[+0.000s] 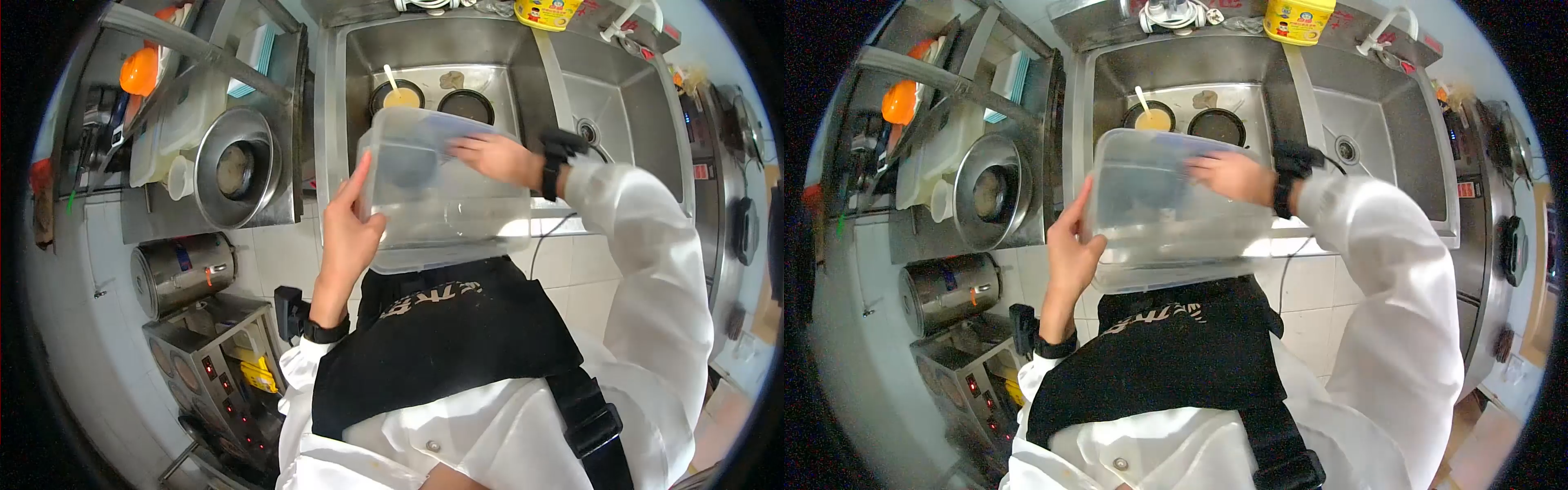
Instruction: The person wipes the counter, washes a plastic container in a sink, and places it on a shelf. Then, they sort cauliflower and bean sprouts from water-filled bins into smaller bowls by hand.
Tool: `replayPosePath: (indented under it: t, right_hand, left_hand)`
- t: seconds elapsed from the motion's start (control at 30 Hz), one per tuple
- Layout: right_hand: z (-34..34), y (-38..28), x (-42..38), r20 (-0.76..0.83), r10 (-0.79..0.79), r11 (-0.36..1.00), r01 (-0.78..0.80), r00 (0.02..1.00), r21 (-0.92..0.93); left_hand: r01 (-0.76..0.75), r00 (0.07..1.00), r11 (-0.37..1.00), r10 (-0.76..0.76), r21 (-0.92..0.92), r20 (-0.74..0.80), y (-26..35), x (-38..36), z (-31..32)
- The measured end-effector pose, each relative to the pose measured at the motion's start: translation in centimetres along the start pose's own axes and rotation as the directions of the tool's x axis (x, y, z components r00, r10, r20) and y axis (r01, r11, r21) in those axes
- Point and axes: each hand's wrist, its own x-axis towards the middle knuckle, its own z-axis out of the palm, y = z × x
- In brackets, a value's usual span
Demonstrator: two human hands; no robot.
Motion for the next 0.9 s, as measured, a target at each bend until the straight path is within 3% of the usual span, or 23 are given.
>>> replayPosePath:
  t: [0.03,0.07,0.1,0.13,0.17,0.23,0.27,0.3,0.33,0.37,0.4,0.43,0.47,0.53,0.6,0.63,0.7,0.73,0.77,0.8,0.87,0.9]
  right_hand:
    - [0.0,-0.4,-3.3,0.294,0.153,0.966,-0.205,0.943,0.158]
    - [-0.3,-0.8,-5.0,0.057,0.13,0.986,-0.135,0.99,0.097]
    - [0.2,-1.5,-5.7,0.12,0.25,0.936,-0.271,0.961,0.223]
    - [0.9,-2.7,-5.9,0.286,0.322,0.869,-0.401,0.903,0.289]
    - [0.4,-4.1,-5.1,0.385,0.199,0.779,-0.384,0.901,0.496]
    - [0.2,-9.1,-3.1,0.616,-0.053,0.325,-0.57,0.786,0.755]
    - [-1.1,-9.4,-2.1,0.657,0.022,0.39,-0.612,0.754,0.689]
    - [-1.1,-8.5,-1.5,0.591,0.125,0.18,-0.604,0.797,0.777]
    - [-0.8,-7.6,-0.8,0.534,0.24,-0.038,-0.542,0.811,0.84]
    - [-3.2,-6.8,1.4,0.592,0.456,-0.46,-0.393,0.664,0.796]
    - [-5.5,-6.4,3.8,0.702,0.56,-0.754,-0.078,0.44,0.652]
    - [-4.5,-4.6,5.1,0.678,0.567,-0.802,0.125,0.467,0.584]
    - [-3.8,-2.8,6.4,0.645,0.587,-0.809,0.319,0.49,0.494]
    - [-4.7,-4.7,10.8,0.67,0.578,-0.813,0.402,0.466,0.421]
    - [-5.6,-7.7,13.8,0.473,0.649,-0.745,0.368,0.596,0.557]
    - [-5.8,-8.6,13.4,0.473,0.65,-0.744,0.374,0.594,0.553]
    - [-6.0,-10.4,12.1,0.38,0.385,-0.823,0.126,0.841,0.554]
    - [-5.8,-12.1,11.4,0.365,0.259,-0.821,0.005,0.894,0.571]
    - [-5.1,-13.0,10.0,0.089,0.181,-0.251,-0.041,0.979,0.967]
    - [-6.0,-13.7,9.1,0.172,0.187,-0.311,-0.108,0.967,0.944]
    - [-4.8,-11.0,7.9,-0.011,-0.237,-0.199,-0.037,0.972,0.979]
    - [-2.9,-10.5,5.4,0.115,-0.246,-0.161,-0.157,0.963,0.974]
  left_hand:
    - [0.03,0.999,0.999,-0.03,-0.021,-0.012,0.0,-0.3,-0.3]
    - [0.032,0.999,0.999,-0.032,-0.028,-0.015,-0.7,-0.4,-0.3]
    - [-0.014,0.999,0.997,0.012,-0.079,-0.033,-1.8,-0.6,0.1]
    - [-0.059,0.997,0.99,0.052,-0.126,-0.059,-2.5,-0.8,0.3]
    - [-0.042,0.998,0.991,0.036,-0.128,-0.053,-2.4,-1.1,0.3]
    - [-0.013,0.996,0.995,0.004,-0.097,-0.084,-1.5,-0.2,0.2]
    - [-0.022,0.996,0.995,0.013,-0.099,-0.09,-1.4,0.1,0.2]
    - [-0.007,0.996,0.996,-0.001,-0.088,-0.092,-1.5,0.2,0.2]
    - [0.013,0.996,0.997,-0.019,-0.072,-0.089,-1.8,0.1,0.2]
    - [0.017,0.996,0.998,-0.023,-0.067,-0.088,-2.0,0.3,0.3]
    - [-0.025,0.996,0.996,0.017,-0.083,-0.092,-2.2,0.4,0.5]
    - [-0.069,0.994,0.993,0.06,-0.098,-0.096,-2.3,0.2,0.8]
    - [-0.073,0.993,0.993,0.064,-0.095,-0.095,-2.3,0.3,1.2]
    - [-0.133,0.988,0.989,0.127,-0.071,-0.088,-2.4,0.3,1.8]
    - [-0.102,0.992,0.993,0.098,-0.056,-0.083,-1.9,0.3,1.5]
    - [-0.071,0.994,0.996,0.067,-0.045,-0.081,-1.8,0.2,1.2]
    - [-0.061,0.995,0.998,0.058,-0.029,-0.083,-1.9,0.1,0.6]
    - [-0.049,0.995,0.999,0.047,-0.018,-0.093,-2.0,0.0,0.3]
    - [-0.071,0.993,0.989,0.059,-0.129,-0.1,-2.5,0.4,0.0]
    - [-0.066,0.994,0.989,0.052,-0.134,-0.1,-2.7,0.1,0.1]
    - [-0.12,0.99,0.992,0.119,-0.021,-0.071,-2.7,-0.8,0.1]
    - [0.018,0.998,0.999,-0.02,-0.036,-0.054,-1.6,-1.3,-0.4]
